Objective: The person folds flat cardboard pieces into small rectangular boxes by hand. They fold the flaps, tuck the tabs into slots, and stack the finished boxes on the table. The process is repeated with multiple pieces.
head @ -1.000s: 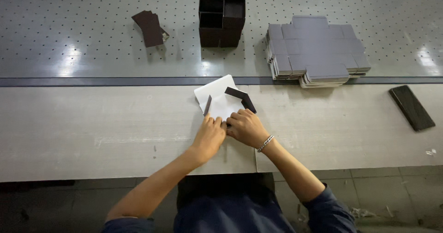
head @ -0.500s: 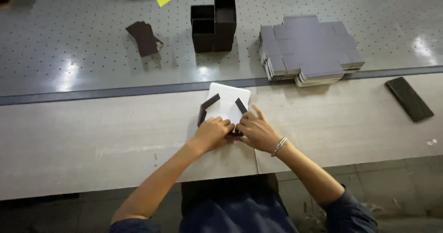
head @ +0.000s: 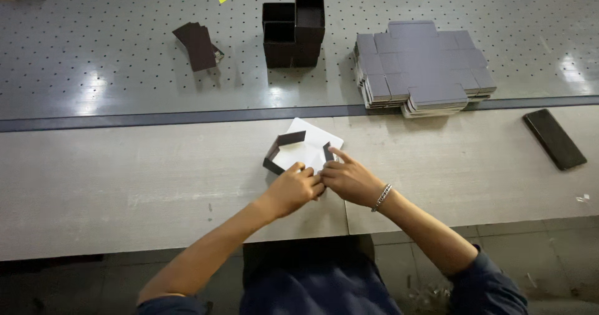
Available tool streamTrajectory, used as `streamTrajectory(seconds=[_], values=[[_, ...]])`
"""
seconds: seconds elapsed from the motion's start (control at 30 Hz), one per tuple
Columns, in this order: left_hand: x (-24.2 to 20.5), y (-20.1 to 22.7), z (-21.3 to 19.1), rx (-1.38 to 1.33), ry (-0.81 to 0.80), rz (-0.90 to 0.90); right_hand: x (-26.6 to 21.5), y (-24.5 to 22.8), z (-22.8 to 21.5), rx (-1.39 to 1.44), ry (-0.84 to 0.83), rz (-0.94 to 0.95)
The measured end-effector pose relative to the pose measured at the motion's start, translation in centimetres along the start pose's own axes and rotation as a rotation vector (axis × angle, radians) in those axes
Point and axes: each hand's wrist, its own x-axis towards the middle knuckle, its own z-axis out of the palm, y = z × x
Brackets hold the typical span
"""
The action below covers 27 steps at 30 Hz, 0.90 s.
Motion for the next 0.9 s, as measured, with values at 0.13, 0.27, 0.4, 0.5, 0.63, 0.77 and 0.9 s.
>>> streamTrajectory(seconds=[0.13,0.27,0.4,0.5,0.63,0.77,0.9], values=[[-0.5,-1.6,-1.5,0.013,0.046,0.002,0.7,0.6,-0.9,-0.060,0.101,-0.050],[-1.2,-2.1,-1.0,-0.087,0.087,-0.090,1.5,0.5,-1.2,-0.044,-0.017,-0.043],[-1.4,-2.3,-1.0,-0.160,0.113,-0.089,1.8,0.4,-2.1,-0.024,0.032,-0.027],[-0.8,-2.4,-1.9,-0.145,0.058,-0.031,1.8,1.1,-1.3,-0.043,0.004,-0.074],[-0.6,-2.7,-0.7,-0.150,0.104,0.014,1.2,2.0,0.1,-0.061,0.050,-0.134],[-0.4,-2.4,-0.5,-0.178,0.141,-0.023,1.1,2.1,-0.6,-0.023,0.012,-0.105],[0.0,-2.2,-1.7,-0.094,0.165,-0.033,1.5,1.6,-1.9,-0.007,-0.104,-0.037]])
